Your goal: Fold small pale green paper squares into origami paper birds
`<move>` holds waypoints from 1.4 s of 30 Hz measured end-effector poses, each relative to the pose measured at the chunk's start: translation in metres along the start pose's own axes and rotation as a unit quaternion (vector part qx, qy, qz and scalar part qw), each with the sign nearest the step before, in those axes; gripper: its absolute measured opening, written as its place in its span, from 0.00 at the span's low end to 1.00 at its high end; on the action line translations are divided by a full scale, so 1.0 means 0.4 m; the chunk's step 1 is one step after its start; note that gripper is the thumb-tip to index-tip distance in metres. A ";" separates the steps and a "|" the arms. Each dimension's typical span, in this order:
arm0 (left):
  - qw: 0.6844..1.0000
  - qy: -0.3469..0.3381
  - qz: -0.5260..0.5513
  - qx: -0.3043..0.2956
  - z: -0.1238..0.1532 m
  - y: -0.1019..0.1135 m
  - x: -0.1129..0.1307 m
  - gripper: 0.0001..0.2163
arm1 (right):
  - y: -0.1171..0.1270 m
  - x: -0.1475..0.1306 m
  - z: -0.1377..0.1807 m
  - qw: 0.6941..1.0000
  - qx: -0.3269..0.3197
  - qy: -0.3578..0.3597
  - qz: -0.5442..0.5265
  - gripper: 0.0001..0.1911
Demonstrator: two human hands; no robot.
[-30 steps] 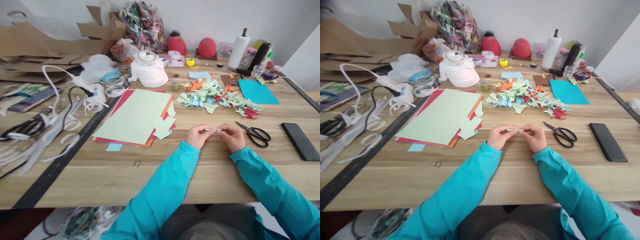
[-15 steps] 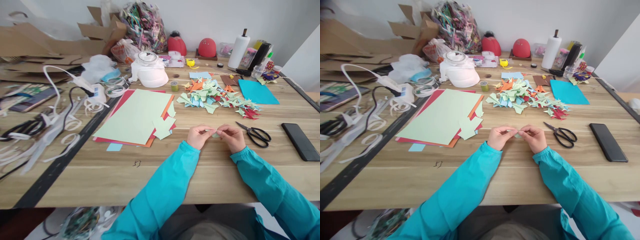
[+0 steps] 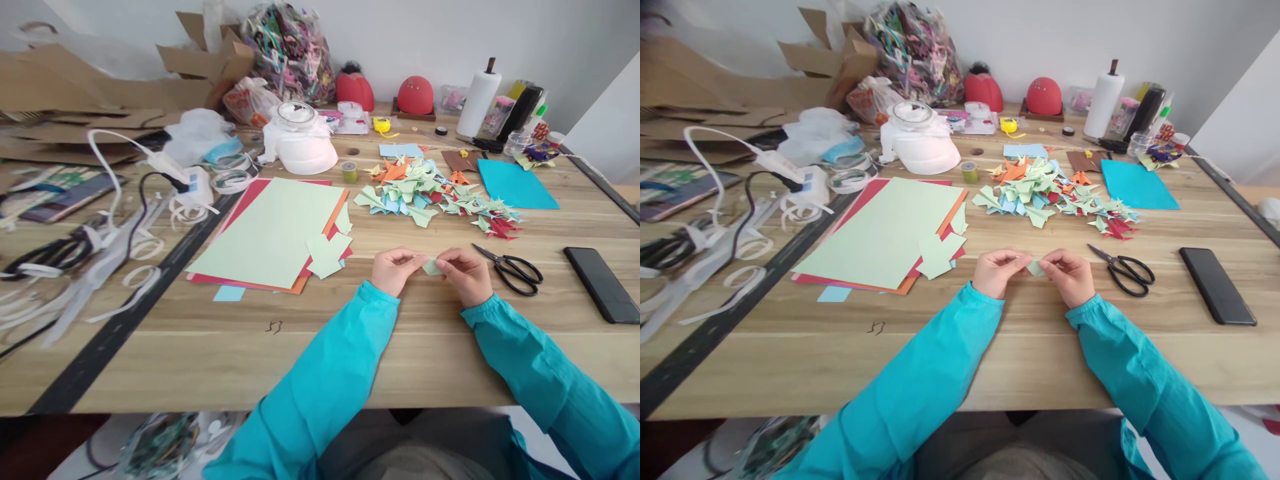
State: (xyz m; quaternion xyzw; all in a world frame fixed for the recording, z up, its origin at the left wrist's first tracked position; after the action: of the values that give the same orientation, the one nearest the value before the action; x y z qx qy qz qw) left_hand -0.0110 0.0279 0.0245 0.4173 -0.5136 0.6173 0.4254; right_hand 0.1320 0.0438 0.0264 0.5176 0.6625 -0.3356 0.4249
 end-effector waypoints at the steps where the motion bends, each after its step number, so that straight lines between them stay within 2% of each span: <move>1: 1.000 -0.010 -0.002 -0.004 0.001 0.000 0.003 0.07 | 0.000 0.001 0.000 1.000 0.003 -0.009 -0.004 0.05; 4: 0.999 -0.036 -0.005 -0.019 0.002 -0.002 0.009 0.07 | -0.003 0.000 0.000 1.000 -0.002 -0.026 -0.011 0.05; 13: 0.997 -0.054 -0.034 -0.043 -0.004 0.001 0.001 0.09 | -0.004 -0.004 0.001 1.000 -0.024 0.000 0.004 0.04; 21: 0.999 0.043 0.031 -0.014 -0.009 -0.001 -0.026 0.13 | -0.001 0.001 0.003 1.000 -0.012 -0.011 0.015 0.04; 24: 1.000 0.011 -0.013 -0.010 -0.003 -0.004 -0.013 0.11 | -0.004 -0.001 0.002 1.000 -0.022 0.001 0.019 0.04; 29: 0.992 -0.074 -0.097 -0.042 0.002 -0.007 -0.002 0.07 | -0.008 -0.007 0.001 0.999 -0.030 0.002 0.022 0.05; 33: 0.989 -0.082 -0.112 -0.047 0.001 -0.003 -0.006 0.07 | -0.008 -0.004 0.003 0.999 -0.029 -0.019 0.006 0.05; 37: 0.994 -0.046 -0.095 -0.027 0.002 -0.004 -0.007 0.08 | -0.005 0.005 0.004 0.999 -0.011 -0.046 -0.013 0.05; 42: 0.996 -0.005 -0.079 0.038 0.005 0.002 0.008 0.14 | 0.002 0.022 0.004 0.995 0.026 -0.090 -0.040 0.06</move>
State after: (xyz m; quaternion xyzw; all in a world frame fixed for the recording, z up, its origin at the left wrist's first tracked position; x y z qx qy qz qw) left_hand -0.0124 0.0261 0.0274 0.4754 -0.4578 0.5984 0.4542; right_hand 0.1322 0.0458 0.0178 0.4695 0.6328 -0.4143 0.4556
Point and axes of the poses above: each hand's wrist, its own z-axis away from the middle knuckle, its own y-axis out of the back of the hand, x = y × z, the point moved 3 cm from there along -z, towards the middle knuckle, and after that the axes turned 10 degrees about y, right-handed, at the moved point
